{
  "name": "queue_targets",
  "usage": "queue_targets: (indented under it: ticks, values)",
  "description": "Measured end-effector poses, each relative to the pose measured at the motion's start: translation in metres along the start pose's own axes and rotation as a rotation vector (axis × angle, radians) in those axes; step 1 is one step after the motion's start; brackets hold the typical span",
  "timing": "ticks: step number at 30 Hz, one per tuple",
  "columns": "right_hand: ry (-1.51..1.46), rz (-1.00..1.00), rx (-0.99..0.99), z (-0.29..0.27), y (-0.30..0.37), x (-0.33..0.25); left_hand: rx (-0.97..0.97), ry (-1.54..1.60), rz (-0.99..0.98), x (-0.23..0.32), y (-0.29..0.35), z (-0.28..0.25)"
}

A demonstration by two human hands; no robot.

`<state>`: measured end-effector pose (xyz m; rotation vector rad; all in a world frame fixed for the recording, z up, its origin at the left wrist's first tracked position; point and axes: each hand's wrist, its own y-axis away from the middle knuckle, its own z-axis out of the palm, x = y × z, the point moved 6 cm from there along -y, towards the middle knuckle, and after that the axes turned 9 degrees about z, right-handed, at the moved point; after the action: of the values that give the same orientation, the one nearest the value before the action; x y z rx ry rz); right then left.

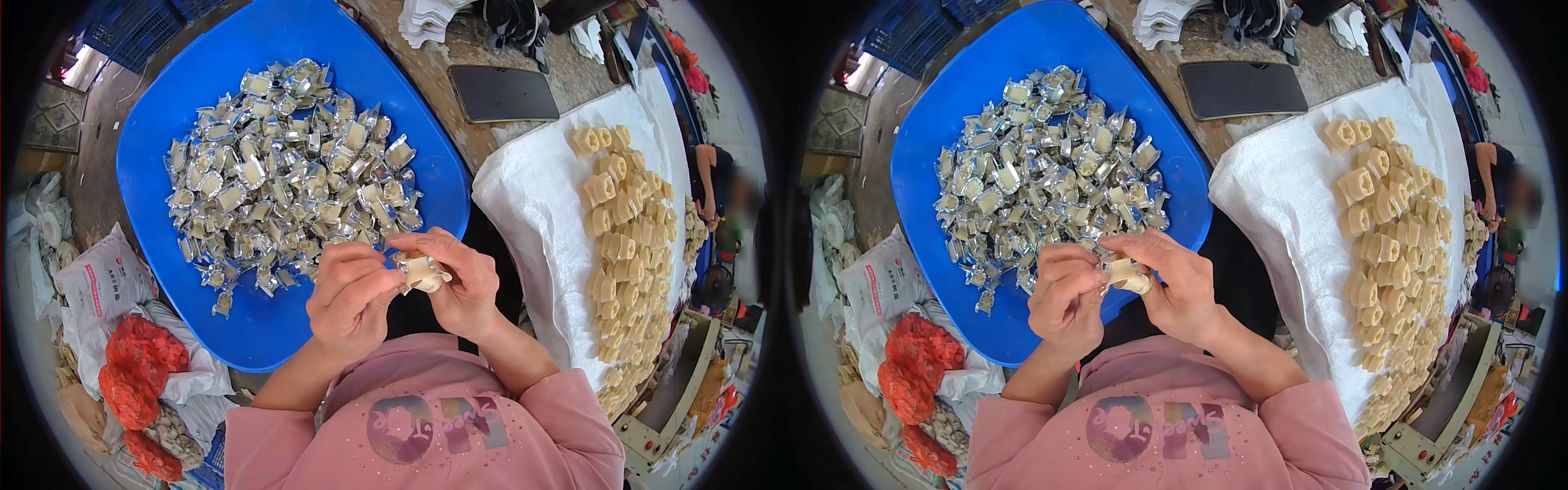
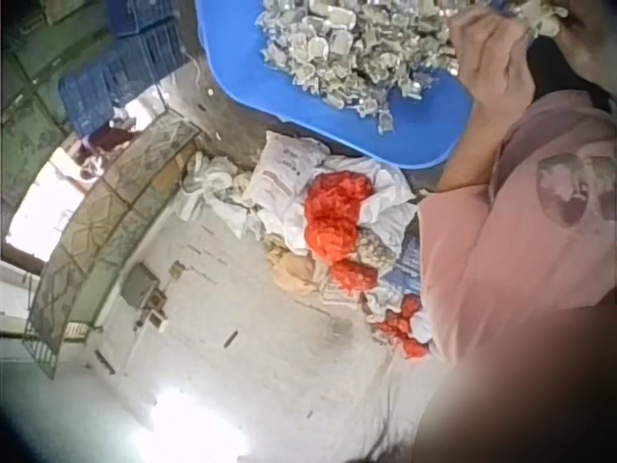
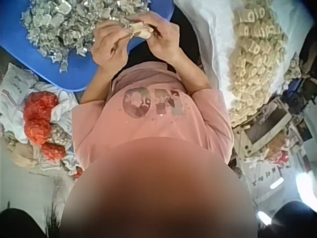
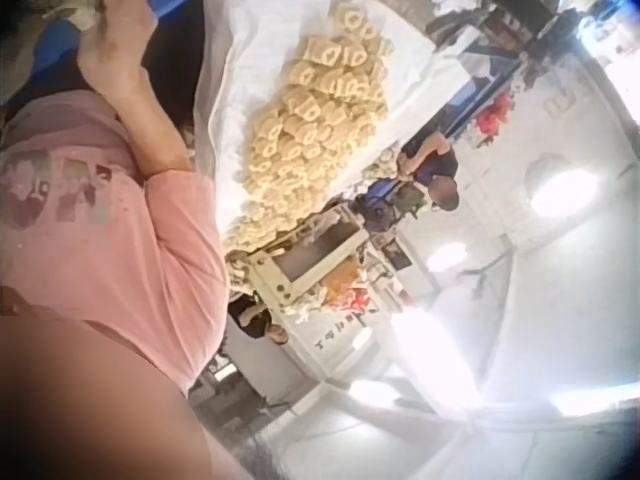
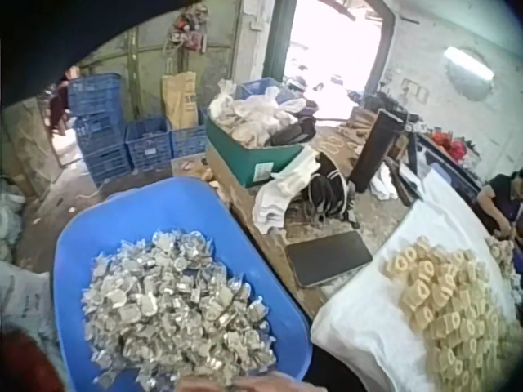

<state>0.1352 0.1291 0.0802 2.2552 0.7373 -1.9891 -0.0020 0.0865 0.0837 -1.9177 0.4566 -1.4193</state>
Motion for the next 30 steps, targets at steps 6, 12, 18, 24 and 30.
queue_targets:
  ticks: [6, 12, 18, 24, 30]
  values:
    - [0.173, -0.044, -0.048, -0.002, 0.002, -0.004, -0.020, -0.078, 0.034, 0.007, 0.003, 0.004]
    - [0.015, 0.104, 0.003, -0.001, 0.005, 0.007, -0.018, -0.077, 0.024, -0.001, 0.005, 0.011]
    - [0.072, 0.165, 0.023, -0.002, 0.008, 0.011, -0.001, 0.011, -0.124, -0.010, 0.011, 0.016]
    - [-0.019, 0.250, 0.022, -0.002, 0.003, 0.018, 0.045, 0.049, -0.084, -0.019, 0.001, 0.012]
    - [0.076, 0.075, -0.092, -0.001, 0.001, 0.005, 0.054, 0.099, -0.064, -0.009, -0.004, 0.006]
